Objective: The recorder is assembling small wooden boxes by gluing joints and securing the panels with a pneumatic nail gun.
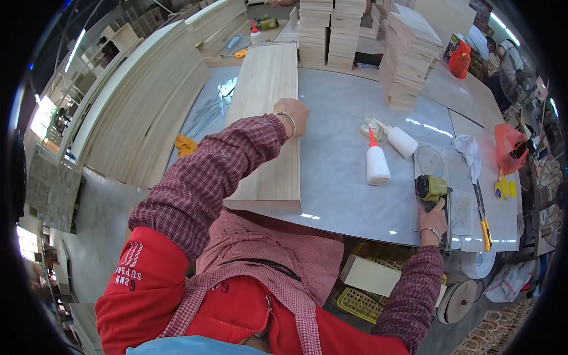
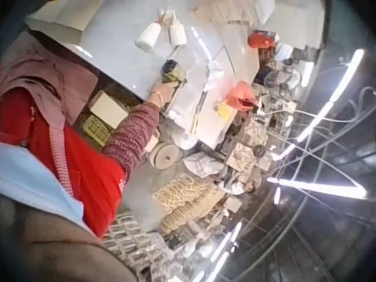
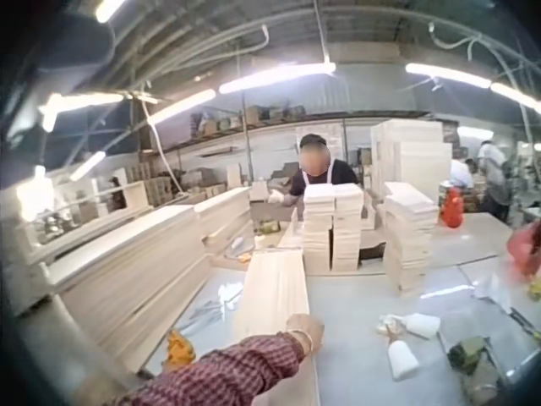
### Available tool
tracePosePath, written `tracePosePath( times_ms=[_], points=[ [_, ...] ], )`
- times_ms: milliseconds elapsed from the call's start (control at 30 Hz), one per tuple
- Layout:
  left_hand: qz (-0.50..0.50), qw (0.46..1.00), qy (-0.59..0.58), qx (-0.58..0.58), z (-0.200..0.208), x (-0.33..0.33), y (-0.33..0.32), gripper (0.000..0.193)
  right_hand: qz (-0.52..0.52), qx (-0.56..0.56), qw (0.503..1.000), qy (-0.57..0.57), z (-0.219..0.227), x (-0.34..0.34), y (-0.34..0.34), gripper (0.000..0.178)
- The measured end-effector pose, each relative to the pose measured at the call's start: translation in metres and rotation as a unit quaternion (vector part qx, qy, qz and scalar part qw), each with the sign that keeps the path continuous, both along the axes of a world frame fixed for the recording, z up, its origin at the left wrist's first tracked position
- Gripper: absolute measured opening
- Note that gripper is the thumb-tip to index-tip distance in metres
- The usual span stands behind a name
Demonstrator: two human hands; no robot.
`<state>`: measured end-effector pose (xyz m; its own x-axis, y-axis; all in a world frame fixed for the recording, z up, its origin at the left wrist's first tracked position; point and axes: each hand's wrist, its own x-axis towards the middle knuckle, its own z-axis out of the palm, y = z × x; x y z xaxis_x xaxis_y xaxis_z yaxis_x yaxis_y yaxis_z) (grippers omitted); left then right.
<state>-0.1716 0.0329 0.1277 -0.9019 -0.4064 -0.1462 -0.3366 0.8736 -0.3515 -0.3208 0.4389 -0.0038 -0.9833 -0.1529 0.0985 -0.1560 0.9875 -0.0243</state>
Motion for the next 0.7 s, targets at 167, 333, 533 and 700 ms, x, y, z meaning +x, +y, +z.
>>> tracePosePath(
  times_ms=[167, 333, 533, 700],
  points=[
    [-0.01, 0.999, 0.01, -0.032, 0.01, 0.006, -0.008, 0.013, 0.042, -0.026, 0.995, 0.091, -0.007, 0.002, -0.01, 0.057],
    [0.017, 0.992, 0.122, -0.028, 0.063, 0.073, -0.054, 0.017, 0.227, -0.166, 0.928, 0.243, -0.015, 0.019, -0.038, 0.046],
    [0.154, 0.9, 0.357, 0.197, 0.089, 0.166, -0.117, 0.018, 0.195, -0.292, 0.935, 0.051, 0.0, 0.059, -0.111, 0.051],
    [0.191, 0.663, 0.558, 0.461, 0.045, 0.216, -0.101, 0.012, 0.156, -0.298, 0.942, 0.007, -0.005, 0.056, -0.135, 0.057]
  ],
)
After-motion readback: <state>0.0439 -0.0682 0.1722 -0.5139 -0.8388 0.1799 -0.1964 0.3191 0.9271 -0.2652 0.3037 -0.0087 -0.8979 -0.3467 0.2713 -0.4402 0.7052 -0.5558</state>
